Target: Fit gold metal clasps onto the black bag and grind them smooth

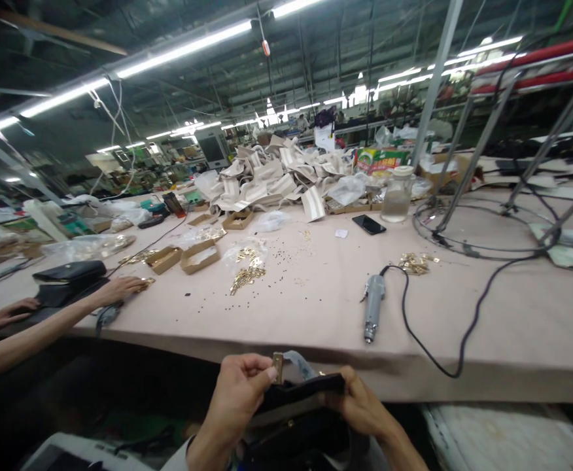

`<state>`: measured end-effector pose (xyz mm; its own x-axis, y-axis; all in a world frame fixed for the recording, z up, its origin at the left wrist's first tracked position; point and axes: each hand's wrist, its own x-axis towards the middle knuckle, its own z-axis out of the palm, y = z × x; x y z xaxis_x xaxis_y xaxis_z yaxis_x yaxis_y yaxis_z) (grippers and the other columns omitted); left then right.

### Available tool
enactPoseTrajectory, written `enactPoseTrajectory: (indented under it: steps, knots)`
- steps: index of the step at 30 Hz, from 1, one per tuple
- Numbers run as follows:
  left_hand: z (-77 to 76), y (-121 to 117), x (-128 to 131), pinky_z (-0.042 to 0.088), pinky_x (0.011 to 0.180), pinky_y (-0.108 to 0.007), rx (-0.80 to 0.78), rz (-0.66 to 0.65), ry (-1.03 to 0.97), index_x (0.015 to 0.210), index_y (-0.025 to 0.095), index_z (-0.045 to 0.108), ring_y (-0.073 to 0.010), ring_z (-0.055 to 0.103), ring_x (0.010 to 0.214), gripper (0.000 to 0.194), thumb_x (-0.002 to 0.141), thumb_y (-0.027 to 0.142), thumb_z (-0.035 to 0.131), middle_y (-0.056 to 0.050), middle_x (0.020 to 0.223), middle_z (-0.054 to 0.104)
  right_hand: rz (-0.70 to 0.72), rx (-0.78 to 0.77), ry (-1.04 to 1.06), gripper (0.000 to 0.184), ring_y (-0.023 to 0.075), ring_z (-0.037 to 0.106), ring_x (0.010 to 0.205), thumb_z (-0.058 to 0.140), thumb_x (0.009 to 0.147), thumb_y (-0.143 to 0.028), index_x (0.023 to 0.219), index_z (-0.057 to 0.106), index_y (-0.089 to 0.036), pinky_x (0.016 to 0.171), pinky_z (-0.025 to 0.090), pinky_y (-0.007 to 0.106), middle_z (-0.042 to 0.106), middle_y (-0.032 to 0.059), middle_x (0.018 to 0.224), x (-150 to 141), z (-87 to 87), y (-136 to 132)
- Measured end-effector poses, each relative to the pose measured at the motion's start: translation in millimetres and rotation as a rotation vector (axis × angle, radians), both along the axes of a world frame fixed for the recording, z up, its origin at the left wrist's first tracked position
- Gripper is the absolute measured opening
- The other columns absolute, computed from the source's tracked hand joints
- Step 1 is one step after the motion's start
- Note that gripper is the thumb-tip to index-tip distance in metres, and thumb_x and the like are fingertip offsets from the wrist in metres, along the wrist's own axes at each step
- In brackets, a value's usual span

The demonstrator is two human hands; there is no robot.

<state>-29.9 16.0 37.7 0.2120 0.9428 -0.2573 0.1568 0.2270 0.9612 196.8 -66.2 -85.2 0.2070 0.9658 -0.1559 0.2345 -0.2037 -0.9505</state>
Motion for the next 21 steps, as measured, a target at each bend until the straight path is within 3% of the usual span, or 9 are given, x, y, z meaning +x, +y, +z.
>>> enactPoseTrajectory:
  steps: [3,5,9,12,15,17,19,21]
  knots:
    - [-14.2,17,4,0.034,0.047,-0.022,-0.021,0.029,-0.071,0.061,0.012,0.077,-0.0142,0.055,0.05,0.026,0.059,0.035,0.088,-0.008,0.056,0.069,0.02,0.015,-0.067,0.046,0.0367,0.068,0.11,0.073,0.078,-0.05,0.108,0.08,-0.018,0.101,0.055,0.047,0.078,0.0102,0.11,-7,9.1,0]
    - [-28.1,21,6,0.034,0.046,-0.022,-0.057,0.046,-0.154,0.062,0.011,0.078,-0.0135,0.054,0.049,0.03,0.058,0.039,0.09,-0.008,0.055,0.069,0.01,0.07,-0.139,0.041,0.0362,0.069,0.111,0.074,0.08,-0.049,0.109,0.081,-0.021,0.102,0.056,0.046,0.078,0.0102,0.114,-2,19.7,-5]
    - [-54.7,21,8,0.034,0.046,-0.02,-0.075,0.098,-0.254,0.072,0.011,0.081,-0.0139,0.057,0.052,0.035,0.063,0.043,0.09,-0.009,0.058,0.07,-0.372,0.17,-0.269,0.05,0.031,0.076,0.093,0.071,0.084,-0.062,0.114,0.078,-0.023,0.085,0.063,0.039,0.079,0.0115,0.108,37,45.2,-4]
    - [-67.5,22,10,0.034,0.044,-0.02,-0.059,0.139,-0.268,0.073,0.01,0.082,-0.0167,0.06,0.056,0.036,0.063,0.045,0.09,-0.012,0.062,0.073,-0.563,0.105,-0.502,0.067,0.0317,0.075,0.082,0.062,0.083,-0.071,0.122,0.07,-0.017,0.078,0.062,0.042,0.077,0.0132,0.099,74,59.4,20]
    - [-72.5,27,10,0.037,0.045,-0.022,-0.039,0.158,-0.234,0.069,0.012,0.08,-0.0186,0.061,0.057,0.035,0.063,0.045,0.088,-0.01,0.06,0.072,-0.561,-0.077,-0.711,0.082,0.0401,0.073,0.098,0.052,0.084,-0.074,0.132,0.062,-0.008,0.092,0.057,0.051,0.077,0.0182,0.101,96,66.0,55]
    - [-71.9,29,9,0.041,0.049,-0.023,-0.023,0.148,-0.207,0.067,0.012,0.079,-0.0193,0.062,0.057,0.034,0.065,0.046,0.086,-0.01,0.059,0.072,-0.517,-0.202,-0.789,0.082,0.0445,0.07,0.109,0.05,0.088,-0.071,0.135,0.058,-0.005,0.096,0.054,0.054,0.076,0.0227,0.106,101,66.4,77]
    - [-68.8,31,7,0.046,0.052,-0.026,0.001,0.133,-0.177,0.066,0.013,0.079,-0.0213,0.065,0.058,0.035,0.064,0.047,0.085,-0.01,0.06,0.073,-0.51,-0.272,-0.825,0.079,0.0474,0.068,0.114,0.057,0.087,-0.065,0.136,0.057,-0.003,0.096,0.053,0.055,0.074,0.0277,0.11,105,64.6,93]
    - [-64.0,33,5,0.048,0.054,-0.027,0.025,0.119,-0.135,0.065,0.014,0.079,-0.0233,0.067,0.06,0.036,0.063,0.049,0.086,-0.01,0.061,0.073,-0.572,-0.268,-0.731,0.078,0.0496,0.068,0.114,0.073,0.076,-0.055,0.132,0.058,-0.002,0.093,0.054,0.055,0.073,0.0302,0.108,109,62.0,103]
